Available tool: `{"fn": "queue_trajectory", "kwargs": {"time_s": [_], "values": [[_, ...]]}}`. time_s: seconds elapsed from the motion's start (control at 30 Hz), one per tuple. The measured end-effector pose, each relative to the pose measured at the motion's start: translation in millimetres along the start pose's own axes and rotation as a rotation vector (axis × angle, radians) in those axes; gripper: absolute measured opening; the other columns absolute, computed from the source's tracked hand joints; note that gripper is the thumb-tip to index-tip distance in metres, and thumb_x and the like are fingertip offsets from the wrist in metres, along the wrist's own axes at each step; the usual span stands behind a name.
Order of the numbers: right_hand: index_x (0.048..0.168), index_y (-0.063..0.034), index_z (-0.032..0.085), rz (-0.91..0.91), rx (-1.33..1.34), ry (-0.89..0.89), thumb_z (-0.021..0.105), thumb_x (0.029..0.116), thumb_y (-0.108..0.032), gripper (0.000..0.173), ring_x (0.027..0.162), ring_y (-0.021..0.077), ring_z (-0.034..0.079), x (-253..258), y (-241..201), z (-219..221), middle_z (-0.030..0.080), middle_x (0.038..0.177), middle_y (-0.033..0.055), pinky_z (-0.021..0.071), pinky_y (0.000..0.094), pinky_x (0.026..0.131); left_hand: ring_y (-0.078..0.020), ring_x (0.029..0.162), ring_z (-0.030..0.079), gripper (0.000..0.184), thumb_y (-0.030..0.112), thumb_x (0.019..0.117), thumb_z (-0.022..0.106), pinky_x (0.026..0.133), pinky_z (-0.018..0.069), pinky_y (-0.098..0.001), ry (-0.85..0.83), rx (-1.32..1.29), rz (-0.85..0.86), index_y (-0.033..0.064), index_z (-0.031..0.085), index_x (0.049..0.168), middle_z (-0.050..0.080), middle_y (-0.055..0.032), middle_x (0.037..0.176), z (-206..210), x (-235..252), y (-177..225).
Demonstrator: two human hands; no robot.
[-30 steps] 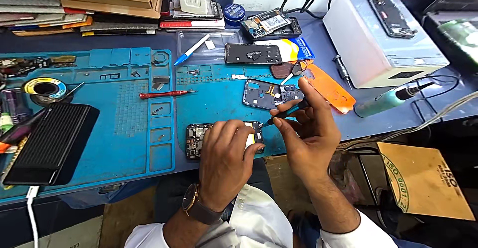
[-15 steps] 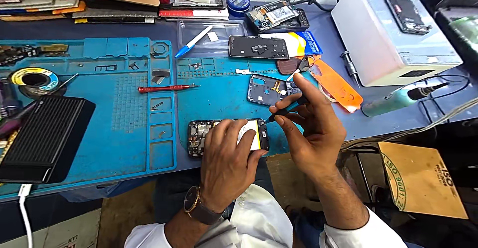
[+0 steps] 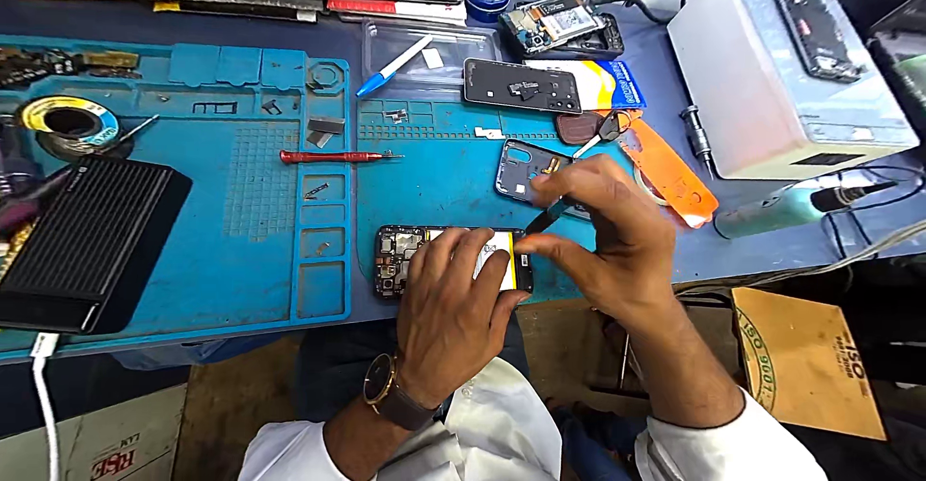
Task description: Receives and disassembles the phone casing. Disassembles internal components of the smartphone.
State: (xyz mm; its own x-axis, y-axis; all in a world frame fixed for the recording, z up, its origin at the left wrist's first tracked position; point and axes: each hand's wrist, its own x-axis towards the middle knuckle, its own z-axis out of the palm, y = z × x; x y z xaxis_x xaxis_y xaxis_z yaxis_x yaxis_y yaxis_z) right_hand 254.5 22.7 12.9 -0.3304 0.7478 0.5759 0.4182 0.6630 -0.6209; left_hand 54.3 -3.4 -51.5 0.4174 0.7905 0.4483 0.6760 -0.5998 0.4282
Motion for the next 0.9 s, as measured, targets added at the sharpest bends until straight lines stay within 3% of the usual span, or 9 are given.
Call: {"fn": "queue_trajectory", "kwargs": {"time_s": [0.1, 0.23, 0.3, 0.4, 0.5, 0.57, 0.7, 0.8, 0.9], "values": [[0.126, 0.0022, 0.068, 0.034, -0.034, 0.049, 0.072, 0.0919, 0.000, 0.034, 0.092, 0.0167, 0.067, -1.6, -4.4, 0.6, 0.066, 0.104, 0.0110, 0.0606, 0.0322, 0.081, -0.0286, 0.130, 0.054, 0.041, 0.050, 0.0974, 0.060, 0.106, 0.0413, -0.0496, 0.011, 0.012, 0.007, 0.0168, 0.074, 0.116, 0.063, -0.0055, 0.138, 0.7, -0.1, 0.2], [0.131, 0.0043, 0.062, 0.013, 0.096, -0.033, 0.066, 0.0932, 0.003, 0.038, 0.117, 0.0239, 0.066, -0.9, -3.8, -2.8, 0.067, 0.127, 0.0153, 0.0575, 0.0419, 0.102, -0.0287, 0.131, 0.053, 0.042, 0.051, 0.0980, 0.059, 0.107, 0.0412, -0.0501, 0.004, 0.016, 0.017, 0.0169, 0.073, 0.118, 0.062, -0.0058, 0.138, 0.6, 0.0, -1.8], [0.130, -0.0022, 0.066, 0.026, -0.018, 0.095, 0.079, 0.0895, -0.008, 0.043, 0.108, 0.0193, 0.064, -4.5, 4.1, 3.1, 0.065, 0.118, 0.0119, 0.0571, 0.0373, 0.095, -0.0294, 0.131, 0.054, 0.042, 0.050, 0.0983, 0.059, 0.107, 0.0411, -0.0506, 0.009, 0.016, 0.021, 0.0161, 0.073, 0.119, 0.062, -0.0063, 0.139, 1.5, -0.5, -1.7], [0.128, 0.0002, 0.068, 0.038, -0.032, 0.100, 0.075, 0.0911, -0.002, 0.038, 0.091, 0.0169, 0.066, -3.4, 2.3, 1.2, 0.066, 0.107, 0.0126, 0.0600, 0.0324, 0.080, -0.0294, 0.132, 0.053, 0.042, 0.050, 0.0983, 0.059, 0.107, 0.0405, -0.0509, 0.004, 0.018, 0.021, 0.0161, 0.073, 0.118, 0.062, -0.0057, 0.139, 2.2, -0.6, -1.3], [0.130, 0.0067, 0.061, 0.029, 0.133, -0.106, 0.060, 0.0926, 0.010, 0.038, 0.106, 0.0222, 0.070, 2.4, -7.3, -7.3, 0.070, 0.118, 0.0149, 0.0614, 0.0389, 0.093, -0.0293, 0.132, 0.052, 0.042, 0.051, 0.0986, 0.058, 0.107, 0.0405, -0.0506, 0.001, 0.023, 0.021, 0.0172, 0.073, 0.118, 0.062, -0.0054, 0.139, 2.1, -0.5, -1.7], [0.132, 0.0049, 0.061, 0.020, 0.077, -0.063, 0.072, 0.0905, 0.001, 0.043, 0.117, 0.0237, 0.066, 1.3, -5.4, -3.5, 0.067, 0.125, 0.0143, 0.0578, 0.0412, 0.102, -0.0291, 0.132, 0.053, 0.042, 0.050, 0.0984, 0.058, 0.107, 0.0405, -0.0502, 0.002, 0.020, 0.022, 0.0180, 0.073, 0.121, 0.062, -0.0057, 0.139, 2.2, -0.9, -2.4], [0.131, -0.0003, 0.066, 0.048, -0.043, 0.113, 0.077, 0.0886, -0.002, 0.044, 0.093, 0.0166, 0.065, -2.5, 0.6, 5.5, 0.066, 0.109, 0.0118, 0.0591, 0.0329, 0.082, -0.0294, 0.133, 0.052, 0.046, 0.055, 0.0953, 0.059, 0.108, 0.0401, -0.0505, -0.004, 0.031, 0.032, 0.0177, 0.073, 0.119, 0.061, -0.0059, 0.140, 2.6, -1.8, -2.9], [0.132, 0.0073, 0.059, 0.032, 0.162, -0.059, 0.060, 0.0870, 0.012, 0.046, 0.107, 0.0237, 0.069, 1.9, -6.0, 0.3, 0.069, 0.120, 0.0159, 0.0614, 0.0412, 0.093, -0.0303, 0.132, 0.052, 0.048, 0.055, 0.0949, 0.059, 0.107, 0.0405, -0.0506, -0.003, 0.045, 0.049, 0.0173, 0.073, 0.120, 0.061, -0.0071, 0.140, 3.3, -2.6, -3.9], [0.133, 0.0013, 0.063, 0.012, 0.002, 0.045, 0.077, 0.0867, -0.004, 0.049, 0.114, 0.0223, 0.064, 0.4, -1.0, 7.8, 0.065, 0.122, 0.0146, 0.0570, 0.0403, 0.099, -0.0311, 0.132, 0.052, 0.048, 0.055, 0.0955, 0.058, 0.107, 0.0406, -0.0519, 0.006, 0.056, 0.058, 0.0171, 0.072, 0.121, 0.061, -0.0079, 0.140, 4.1, -2.7, -3.7]]}}
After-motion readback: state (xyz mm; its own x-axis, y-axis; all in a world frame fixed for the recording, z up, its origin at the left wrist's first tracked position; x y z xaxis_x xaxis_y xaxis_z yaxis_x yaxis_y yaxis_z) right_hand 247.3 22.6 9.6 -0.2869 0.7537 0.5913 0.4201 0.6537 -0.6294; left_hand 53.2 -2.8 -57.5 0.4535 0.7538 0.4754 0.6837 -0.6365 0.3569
